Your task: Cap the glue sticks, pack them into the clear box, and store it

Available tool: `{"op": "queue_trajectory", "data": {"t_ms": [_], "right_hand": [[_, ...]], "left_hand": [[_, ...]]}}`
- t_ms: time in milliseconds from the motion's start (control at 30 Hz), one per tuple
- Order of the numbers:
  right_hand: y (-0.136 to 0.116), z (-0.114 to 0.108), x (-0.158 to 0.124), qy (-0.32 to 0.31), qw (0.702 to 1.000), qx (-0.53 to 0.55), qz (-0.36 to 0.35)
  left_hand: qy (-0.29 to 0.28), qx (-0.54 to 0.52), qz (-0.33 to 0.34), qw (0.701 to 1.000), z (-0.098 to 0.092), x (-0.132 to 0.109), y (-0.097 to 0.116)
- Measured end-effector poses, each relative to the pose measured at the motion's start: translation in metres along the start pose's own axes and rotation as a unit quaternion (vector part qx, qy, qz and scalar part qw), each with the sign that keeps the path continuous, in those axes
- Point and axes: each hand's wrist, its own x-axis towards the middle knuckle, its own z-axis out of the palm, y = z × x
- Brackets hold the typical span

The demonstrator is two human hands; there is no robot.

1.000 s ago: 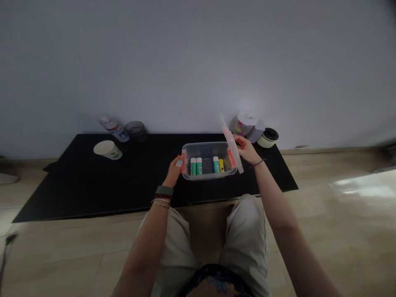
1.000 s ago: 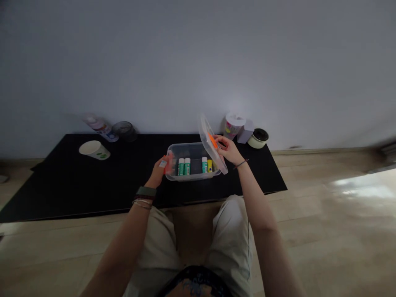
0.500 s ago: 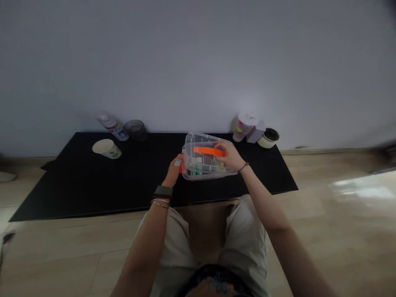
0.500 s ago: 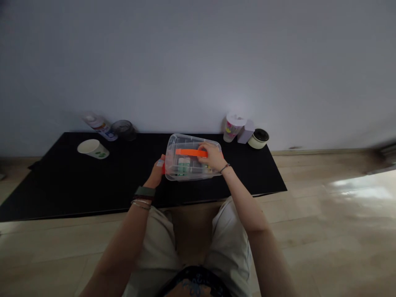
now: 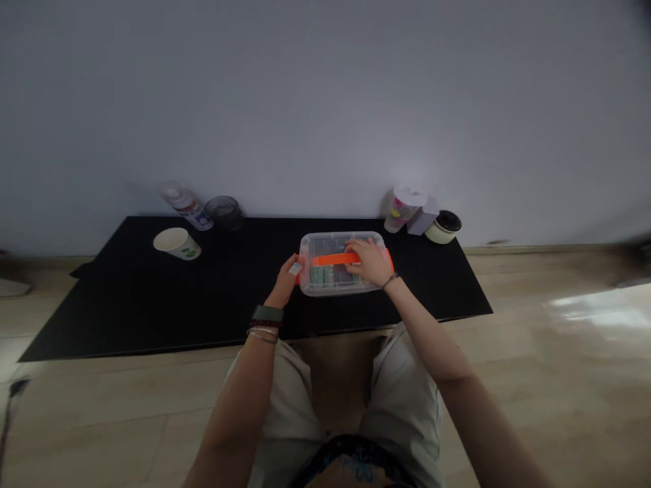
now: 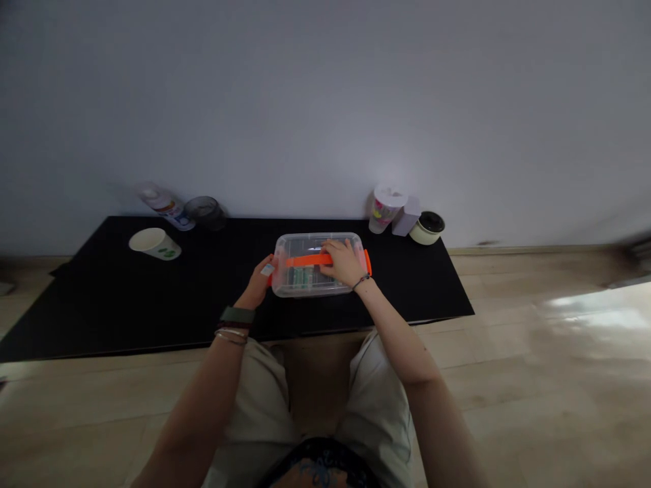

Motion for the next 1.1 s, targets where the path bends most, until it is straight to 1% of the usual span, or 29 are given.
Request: {"op": "queue_trajectory", "data": {"t_ms": [200, 300, 400, 533, 600, 667, 900, 967, 1033, 1100], "right_hand": [[0.002, 0.003, -0.003, 0.002, 1.0, -0.003, -0.003], [0.001, 0.004, -0.004, 0.003, 1.0, -0.015, -0.009], [-0.001, 0.003, -0.003, 0.008, 0.999, -0.033, -0.019], [-0.004, 0.001, -0.001, 0.043, 0.995, -0.081, -0.035], [-0.003, 0.002, 0.0, 0.07, 0.991, -0.112, -0.029], [-0.001, 0.004, 0.0, 0.079, 0.988, -0.131, -0.012], [0.006, 0.011, 0.002, 0.046, 0.993, -0.109, 0.02], [0.005, 0.011, 0.002, 0.046, 0.993, -0.104, 0.021], [0.004, 0.012, 0.002, 0.05, 0.993, -0.109, 0.02], [0.002, 0.013, 0.002, 0.05, 0.991, -0.123, 0.024]], "left_hand": [[0.005, -0.003, -0.018, 1.0, 0.0, -0.001, 0.001], [0.001, 0.003, -0.012, 1.0, 0.001, -0.001, 0.001], [0.015, 0.014, -0.003, 1.0, 0.001, 0.0, 0.0], [0.022, 0.017, 0.007, 1.0, 0.001, 0.001, 0.0], [0.016, 0.016, 0.004, 1.0, 0.0, 0.001, 0.0], [0.012, 0.017, 0.001, 1.0, 0.0, 0.001, 0.0], [0.011, 0.05, 0.019, 0.999, -0.001, -0.001, -0.003], [0.023, 0.086, 0.026, 0.996, -0.002, -0.001, -0.002], [0.055, 0.128, 0.045, 0.989, -0.003, 0.001, 0.002], [0.085, 0.166, 0.097, 0.978, 0.001, 0.004, 0.008]]}}
